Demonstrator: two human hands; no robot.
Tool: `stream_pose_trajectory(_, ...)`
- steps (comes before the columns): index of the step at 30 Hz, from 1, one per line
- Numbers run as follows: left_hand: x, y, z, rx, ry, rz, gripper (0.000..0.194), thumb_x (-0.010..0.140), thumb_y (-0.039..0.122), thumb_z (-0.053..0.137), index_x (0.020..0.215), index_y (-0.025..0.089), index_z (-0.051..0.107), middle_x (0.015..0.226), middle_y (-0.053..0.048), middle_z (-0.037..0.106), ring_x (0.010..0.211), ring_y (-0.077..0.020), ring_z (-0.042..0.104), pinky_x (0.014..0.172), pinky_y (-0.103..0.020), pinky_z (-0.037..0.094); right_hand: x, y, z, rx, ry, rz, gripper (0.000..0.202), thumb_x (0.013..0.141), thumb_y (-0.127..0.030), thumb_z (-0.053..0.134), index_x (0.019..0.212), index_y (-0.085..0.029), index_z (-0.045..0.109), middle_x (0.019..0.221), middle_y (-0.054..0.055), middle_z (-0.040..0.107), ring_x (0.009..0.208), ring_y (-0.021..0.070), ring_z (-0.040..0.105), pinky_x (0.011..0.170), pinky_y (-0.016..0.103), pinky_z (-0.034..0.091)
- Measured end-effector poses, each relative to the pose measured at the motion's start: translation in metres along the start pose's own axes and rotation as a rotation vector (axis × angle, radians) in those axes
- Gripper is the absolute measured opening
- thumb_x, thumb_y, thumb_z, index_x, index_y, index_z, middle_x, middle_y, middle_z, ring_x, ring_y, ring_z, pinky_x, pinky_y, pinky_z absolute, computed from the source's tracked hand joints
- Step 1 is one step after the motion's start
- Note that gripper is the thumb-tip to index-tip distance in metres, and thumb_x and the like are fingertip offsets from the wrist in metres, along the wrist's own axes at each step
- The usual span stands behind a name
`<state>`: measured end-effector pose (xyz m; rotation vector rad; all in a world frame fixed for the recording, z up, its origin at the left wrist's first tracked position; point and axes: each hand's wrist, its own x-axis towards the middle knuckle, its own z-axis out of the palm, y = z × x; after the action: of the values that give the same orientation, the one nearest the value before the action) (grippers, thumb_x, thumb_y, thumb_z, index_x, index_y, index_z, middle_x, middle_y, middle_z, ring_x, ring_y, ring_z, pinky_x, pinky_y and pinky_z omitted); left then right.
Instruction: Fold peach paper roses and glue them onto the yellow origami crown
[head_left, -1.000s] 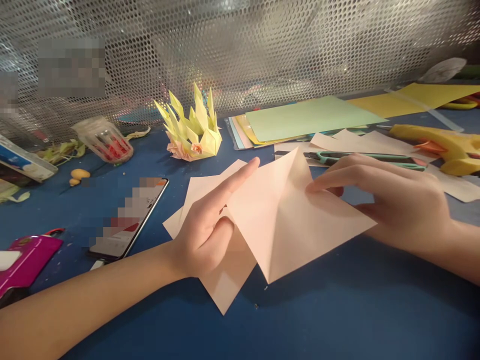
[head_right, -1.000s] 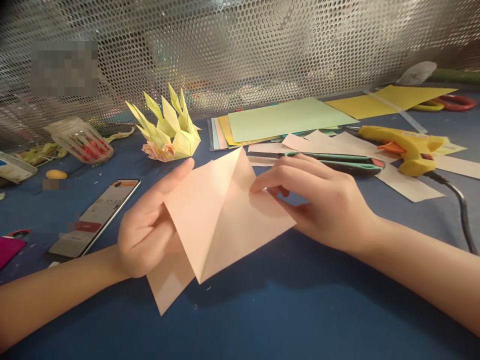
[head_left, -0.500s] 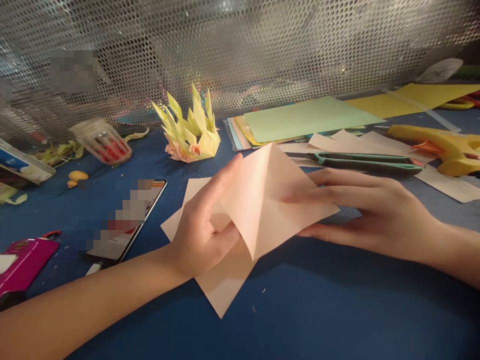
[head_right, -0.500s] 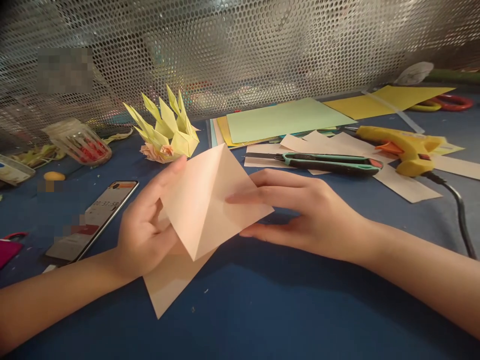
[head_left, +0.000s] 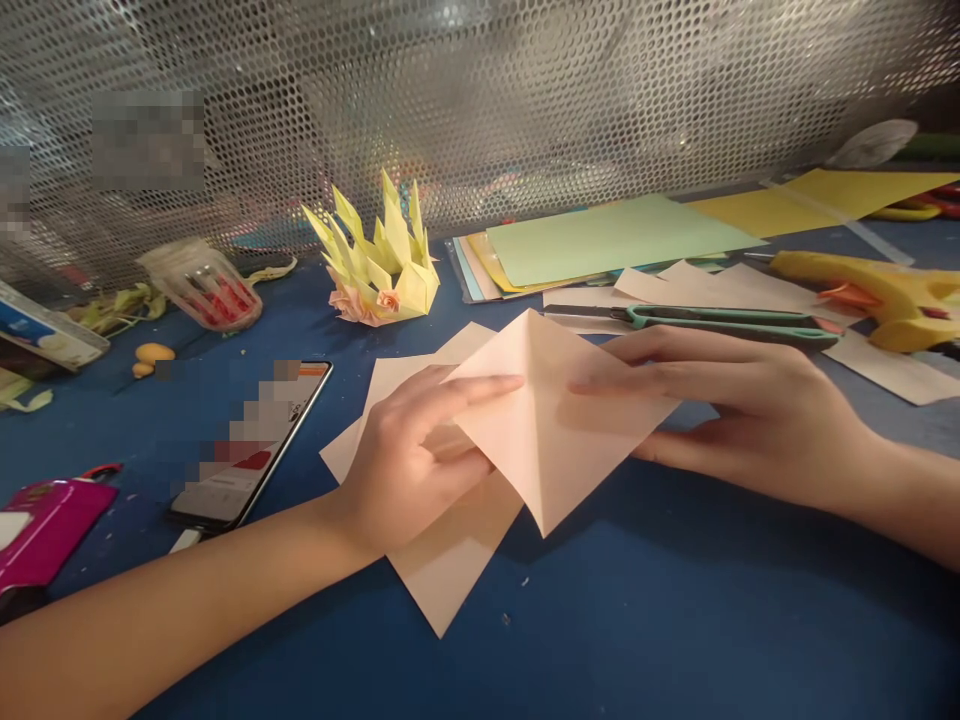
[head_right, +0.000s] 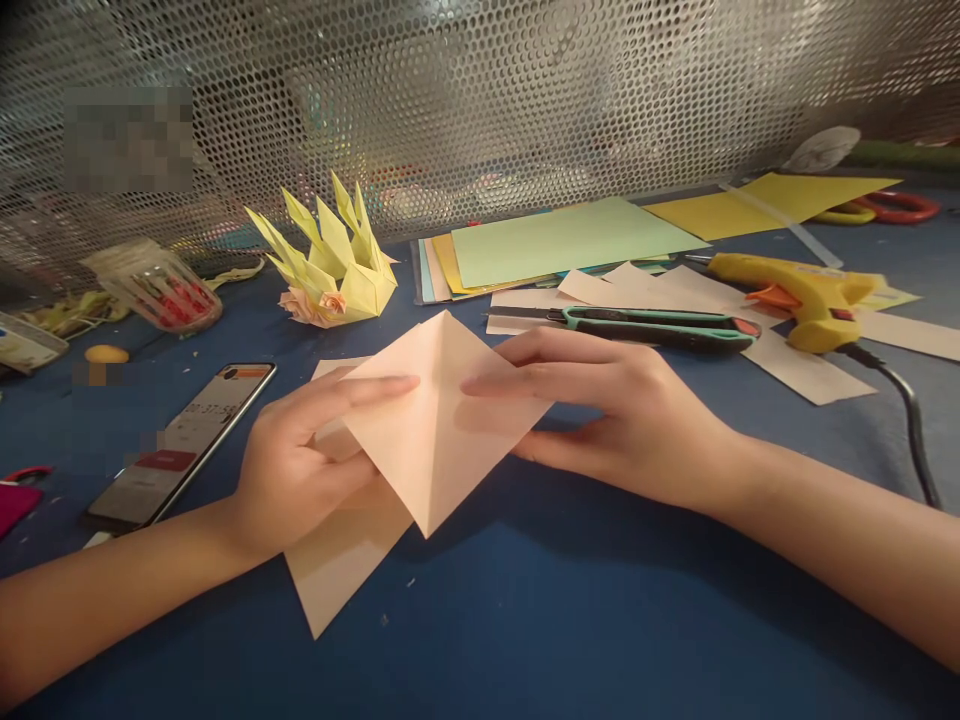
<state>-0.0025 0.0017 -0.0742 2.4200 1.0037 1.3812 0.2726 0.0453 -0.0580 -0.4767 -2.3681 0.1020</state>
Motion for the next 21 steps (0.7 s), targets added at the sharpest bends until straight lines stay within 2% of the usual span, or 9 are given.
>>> stream_pose_trajectory(5,0.0009,0.0012,0.0005,0.044,0.011,0.001,0.045,0.078,-0.002,0.057,0.109,0.021,0.079,0.107,-0.004,0.083,0.102,-0.0225,0.077,0.087,-0.034,0.064,0.0000,0.0009,-0.0012,0.010,0.019,0.002,0.029,0.099,-0.018,0.066,0.123,-0.030,0.076,0.110,0.004,0.075,0.095,0.0150,0.075,0.081,0.021,0.061)
stream_pose_trajectory(8,0.0013,0.0007,0.0007,0.040,0.015,0.006,0.042,0.079,-0.001,0.061,0.109,0.022,0.079,0.108,-0.004,0.084,0.102,-0.0237,0.077,0.088,-0.036,0.064,-0.0014,0.0013,-0.0024,-0.012,0.008,0.004,0.029,0.100,-0.017,0.064,0.123,-0.031,0.076,0.112,0.004,0.075,0.097,0.0160,0.075,0.082,0.024,0.061)
stream_pose_trajectory(17,0.0007,-0.0033,-0.0009,-0.034,0.021,0.007,0.018,0.091,0.017,0.077,0.107,0.024,0.081,0.105,-0.005,0.083,0.099,-0.0239,0.076,0.088,-0.037,0.062,-0.0072,0.0079,-0.0052,-0.027,0.005,-0.038,0.026,0.101,-0.015,0.063,0.121,-0.025,0.074,0.118,0.005,0.071,0.104,0.0141,0.071,0.090,0.022,0.059)
stream_pose_trajectory(21,0.0009,-0.0053,-0.0011,-0.011,0.041,0.039,0.006,0.091,0.022,0.080,0.096,0.019,0.083,0.091,-0.007,0.082,0.088,-0.0217,0.072,0.078,-0.035,0.060,-0.0063,0.0077,-0.0040,-0.022,-0.007,-0.037,0.020,0.100,-0.022,0.067,0.118,-0.027,0.074,0.122,0.007,0.068,0.109,0.0171,0.071,0.092,0.027,0.061)
